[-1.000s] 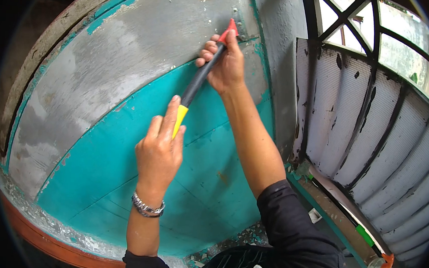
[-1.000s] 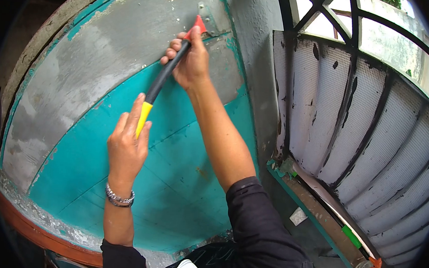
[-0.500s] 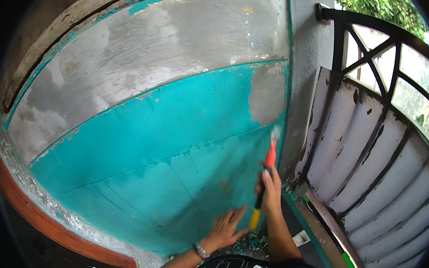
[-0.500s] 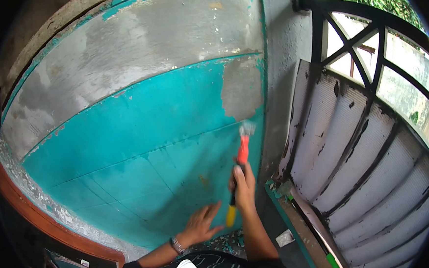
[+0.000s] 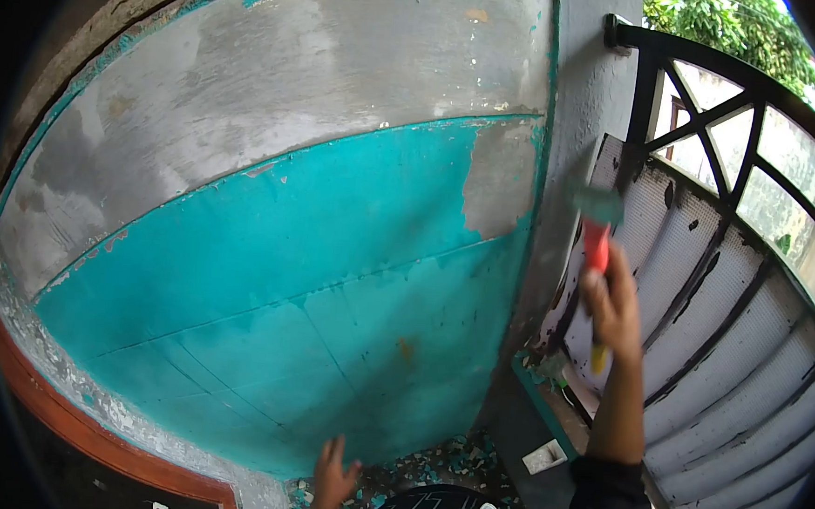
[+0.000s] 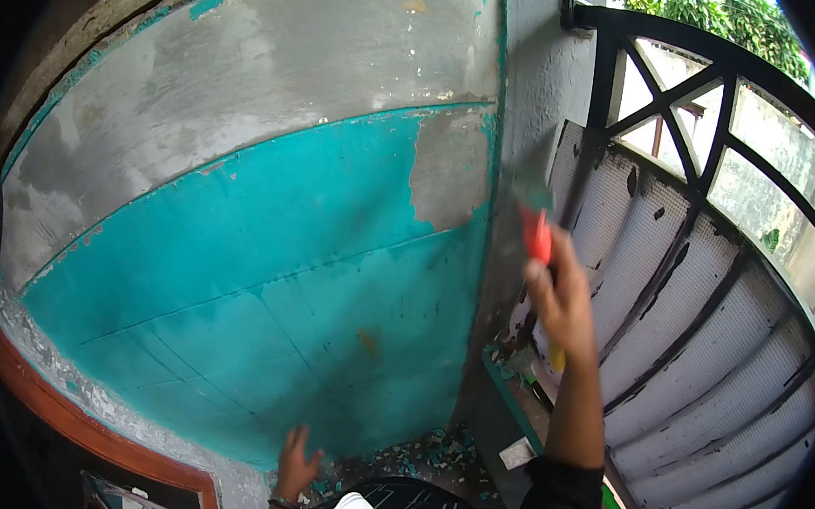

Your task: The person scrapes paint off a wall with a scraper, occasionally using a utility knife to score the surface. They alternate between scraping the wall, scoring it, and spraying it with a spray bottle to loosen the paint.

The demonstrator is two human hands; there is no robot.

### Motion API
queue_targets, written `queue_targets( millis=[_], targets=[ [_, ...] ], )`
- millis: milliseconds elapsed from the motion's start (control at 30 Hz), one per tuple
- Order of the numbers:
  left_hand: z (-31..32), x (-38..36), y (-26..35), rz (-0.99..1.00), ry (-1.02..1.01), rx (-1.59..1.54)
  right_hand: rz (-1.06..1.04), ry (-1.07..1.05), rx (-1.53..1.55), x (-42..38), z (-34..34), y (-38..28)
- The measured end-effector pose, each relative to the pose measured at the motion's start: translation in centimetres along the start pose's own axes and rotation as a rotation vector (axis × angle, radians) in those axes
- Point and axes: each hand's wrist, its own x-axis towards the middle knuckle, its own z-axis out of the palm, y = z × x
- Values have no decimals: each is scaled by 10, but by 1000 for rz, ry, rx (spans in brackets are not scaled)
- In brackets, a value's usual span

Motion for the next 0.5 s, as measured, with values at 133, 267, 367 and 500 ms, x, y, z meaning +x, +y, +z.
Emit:
queue_targets(
  millis=[133,267,367,500],
  targets=[
    [-49,52,15,87,446,117,-78,-151,-337,87,-28,-37],
    [-98,93,35,-5,564,301,-277,-191,-838,152,-23,-63],
    [-98,105,23,-49,564,367,-238,-218,-951,178,-20,-73],
    [-88,112,12,-86,542,392,-189,-246,-1083,180,-23,-83]
  ],
)
